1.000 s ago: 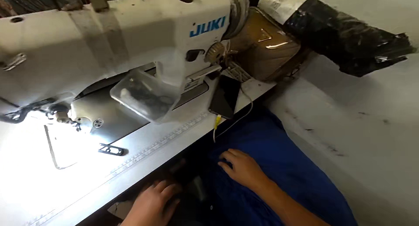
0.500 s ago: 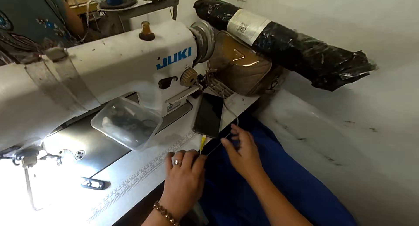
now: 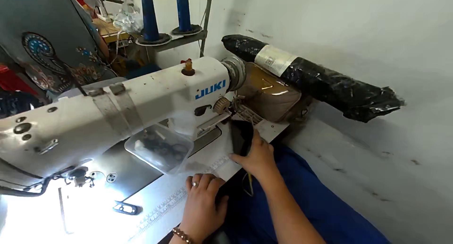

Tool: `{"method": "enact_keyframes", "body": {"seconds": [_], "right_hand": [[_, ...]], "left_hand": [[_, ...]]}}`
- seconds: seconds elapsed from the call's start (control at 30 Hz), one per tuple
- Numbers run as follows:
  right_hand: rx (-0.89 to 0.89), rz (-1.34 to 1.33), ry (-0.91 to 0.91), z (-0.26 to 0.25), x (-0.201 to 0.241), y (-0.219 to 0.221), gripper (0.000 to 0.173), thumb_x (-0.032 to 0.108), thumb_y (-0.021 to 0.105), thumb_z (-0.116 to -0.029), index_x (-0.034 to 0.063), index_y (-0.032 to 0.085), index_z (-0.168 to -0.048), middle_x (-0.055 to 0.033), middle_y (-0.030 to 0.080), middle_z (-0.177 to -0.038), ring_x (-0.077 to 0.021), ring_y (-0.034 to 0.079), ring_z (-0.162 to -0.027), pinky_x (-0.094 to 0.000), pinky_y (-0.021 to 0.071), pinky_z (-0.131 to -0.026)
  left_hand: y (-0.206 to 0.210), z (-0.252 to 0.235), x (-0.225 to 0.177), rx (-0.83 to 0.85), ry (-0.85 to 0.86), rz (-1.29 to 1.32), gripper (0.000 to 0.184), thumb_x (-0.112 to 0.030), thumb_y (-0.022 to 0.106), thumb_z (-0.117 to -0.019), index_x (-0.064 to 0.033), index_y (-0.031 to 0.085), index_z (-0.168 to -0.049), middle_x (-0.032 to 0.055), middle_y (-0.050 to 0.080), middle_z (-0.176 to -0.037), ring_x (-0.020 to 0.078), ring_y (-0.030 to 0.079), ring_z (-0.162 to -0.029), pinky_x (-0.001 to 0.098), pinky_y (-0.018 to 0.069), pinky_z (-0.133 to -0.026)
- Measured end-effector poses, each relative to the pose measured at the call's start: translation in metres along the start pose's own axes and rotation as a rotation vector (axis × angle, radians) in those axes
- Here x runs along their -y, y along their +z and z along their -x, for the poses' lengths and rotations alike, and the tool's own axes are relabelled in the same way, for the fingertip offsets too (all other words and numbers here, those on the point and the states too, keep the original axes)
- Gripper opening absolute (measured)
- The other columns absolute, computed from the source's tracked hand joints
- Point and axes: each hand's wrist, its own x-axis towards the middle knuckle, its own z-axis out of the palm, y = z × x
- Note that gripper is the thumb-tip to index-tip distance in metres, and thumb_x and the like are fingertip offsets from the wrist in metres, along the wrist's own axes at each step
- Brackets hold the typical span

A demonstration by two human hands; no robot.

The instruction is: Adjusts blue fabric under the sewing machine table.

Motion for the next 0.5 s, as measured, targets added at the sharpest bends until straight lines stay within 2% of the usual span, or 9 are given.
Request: {"method": "enact_keyframes", "body": {"seconds": [0.13,0.23,0.3,0.33,0.4,0.47,0.5], "right_hand": [[0.098,0.07,0.042,-0.008,-0.008,-0.015,0.115,0.028,0.094,-0.0725,0.0037,0.024,-0.161,-0.037,0.047,-0.143,-0.0578,0.042,-0.134,-0.0696,0.0399,-0.105],[0.139,0.001,0.023,-0.011,-0.02,-0.025,0.114,0.018,0.094,-0.0701,0.006,0.026,-0.161,-0.0361,0.05,-0.141,-0.0544,0.048,-0.13,-0.0683,0.0422,-0.104],[0.161,-0.164,0.01,-0.01,-0.038,-0.035,0.11,0.013,0.089,-0.0703,0.0081,0.026,-0.16,-0.0319,0.056,-0.136,-0.0464,0.059,-0.12,-0.063,0.0502,-0.096],[0.167,-0.26,0.003,-0.009,-0.047,-0.04,0.11,0.013,0.085,-0.0684,0.0098,0.025,-0.16,-0.0271,0.061,-0.13,-0.0393,0.065,-0.111,-0.0568,0.0556,-0.088],[0.163,-0.434,-0.004,-0.003,-0.058,-0.054,0.109,0.012,0.08,-0.0646,0.0122,0.026,-0.159,-0.0201,0.065,-0.122,-0.0289,0.069,-0.097,-0.0457,0.0587,-0.076],[0.1,-0.479,-0.048,0.004,-0.061,-0.07,0.108,0.015,0.078,-0.0592,0.0132,0.031,-0.157,-0.0149,0.066,-0.12,-0.0229,0.069,-0.094,-0.0396,0.0589,-0.073],[0.056,-0.426,-0.083,0.005,-0.063,-0.079,0.108,0.019,0.078,-0.0576,0.014,0.033,-0.156,-0.0141,0.066,-0.121,-0.0234,0.068,-0.099,-0.0416,0.0579,-0.075]], "left_hand": [[-0.006,-0.003,0.001,0.073,-0.014,0.079,0.031,-0.032,0.069,-0.0886,-0.0169,0.073,-0.115,0.0036,0.072,-0.115,0.0283,0.064,-0.116,0.0605,0.041,-0.103],[-0.008,-0.003,0.003,0.089,-0.013,0.157,0.03,-0.03,0.068,-0.0898,-0.0165,0.073,-0.116,0.0042,0.071,-0.116,0.0281,0.063,-0.117,0.0603,0.0389,-0.105],[-0.008,-0.002,0.005,0.084,-0.02,0.209,0.029,-0.03,0.068,-0.0909,-0.0162,0.073,-0.116,0.0045,0.071,-0.116,0.027,0.063,-0.117,0.0599,0.0379,-0.107],[-0.008,-0.002,0.006,0.077,-0.021,0.236,0.029,-0.03,0.068,-0.0913,-0.0159,0.073,-0.116,0.0045,0.072,-0.115,0.0263,0.063,-0.117,0.0596,0.0373,-0.108],[-0.007,-0.001,0.007,0.06,-0.018,0.267,0.028,-0.029,0.068,-0.0914,-0.0155,0.073,-0.115,0.0042,0.072,-0.114,0.0256,0.063,-0.115,0.0593,0.0372,-0.107],[-0.006,-0.001,0.007,0.046,-0.014,0.266,0.027,-0.03,0.068,-0.0914,-0.0159,0.074,-0.114,0.0034,0.072,-0.112,0.0246,0.064,-0.113,0.0586,0.0378,-0.107],[-0.005,-0.001,0.007,0.047,-0.012,0.262,0.027,-0.03,0.067,-0.0917,-0.0163,0.074,-0.113,0.003,0.072,-0.112,0.0242,0.064,-0.113,0.0583,0.0378,-0.107]]}}
